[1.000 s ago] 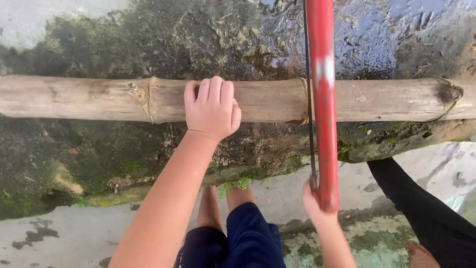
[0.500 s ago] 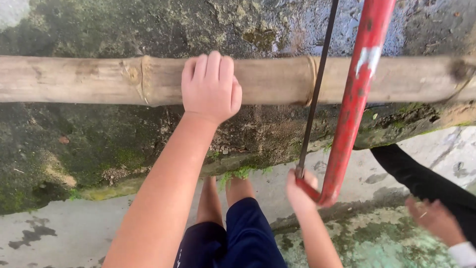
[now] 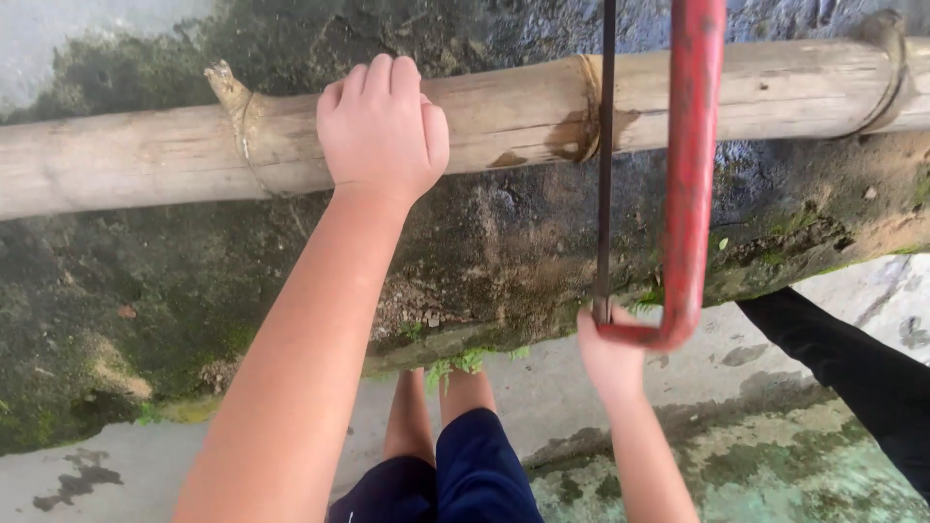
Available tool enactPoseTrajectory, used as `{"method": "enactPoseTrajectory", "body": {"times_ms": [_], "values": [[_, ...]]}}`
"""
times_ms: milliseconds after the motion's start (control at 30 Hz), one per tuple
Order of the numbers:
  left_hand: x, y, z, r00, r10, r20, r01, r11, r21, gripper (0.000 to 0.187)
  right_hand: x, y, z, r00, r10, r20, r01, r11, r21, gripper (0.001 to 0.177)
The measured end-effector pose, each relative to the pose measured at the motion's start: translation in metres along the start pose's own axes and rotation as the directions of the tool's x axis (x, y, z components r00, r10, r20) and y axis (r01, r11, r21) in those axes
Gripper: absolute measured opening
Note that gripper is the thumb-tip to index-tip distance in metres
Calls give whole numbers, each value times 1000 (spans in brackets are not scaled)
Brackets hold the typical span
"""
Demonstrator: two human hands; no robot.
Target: Using a manual hacksaw to cut through a thick bamboo pole.
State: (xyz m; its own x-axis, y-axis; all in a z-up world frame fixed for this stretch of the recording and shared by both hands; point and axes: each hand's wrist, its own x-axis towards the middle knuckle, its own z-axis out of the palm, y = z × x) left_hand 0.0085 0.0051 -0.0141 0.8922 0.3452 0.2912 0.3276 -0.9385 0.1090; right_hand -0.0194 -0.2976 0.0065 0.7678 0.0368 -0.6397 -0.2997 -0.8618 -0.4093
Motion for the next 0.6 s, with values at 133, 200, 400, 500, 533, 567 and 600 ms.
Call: {"method": "enactPoseTrajectory", "body": {"times_ms": [133,200,400,500,533,567,600], "values": [[0,-1,-7,997,4,82,0,999,-47,10,-10,-6,-5,988,151,38,-143,979,-147,29],[1,-1,-8,993,36,109,-31,998,-46,13,-8,-7,-5,982,188,32,-183,975,-123,29],[3,-3,-1,1000,20,23,-18,994,-104,13,-8,-24,-19,950,306,57,-304,952,-37,27],[3,-3,-1,999,31,-7,-32,997,-66,8,-8,-29,-22,932,359,49,-359,933,-16,18],[5,-3,-2,999,33,-12,-34,997,-72,12,-7,-26,-21,937,344,50,-345,939,1,21],[6,-3,-3,999,35,-16,-37,996,-78,16,-5,-22,-20,943,330,50,-331,944,17,26],[6,-1,-2,999,35,-13,-36,996,-78,16,-3,-28,-21,942,332,51,-333,943,16,26]]}}
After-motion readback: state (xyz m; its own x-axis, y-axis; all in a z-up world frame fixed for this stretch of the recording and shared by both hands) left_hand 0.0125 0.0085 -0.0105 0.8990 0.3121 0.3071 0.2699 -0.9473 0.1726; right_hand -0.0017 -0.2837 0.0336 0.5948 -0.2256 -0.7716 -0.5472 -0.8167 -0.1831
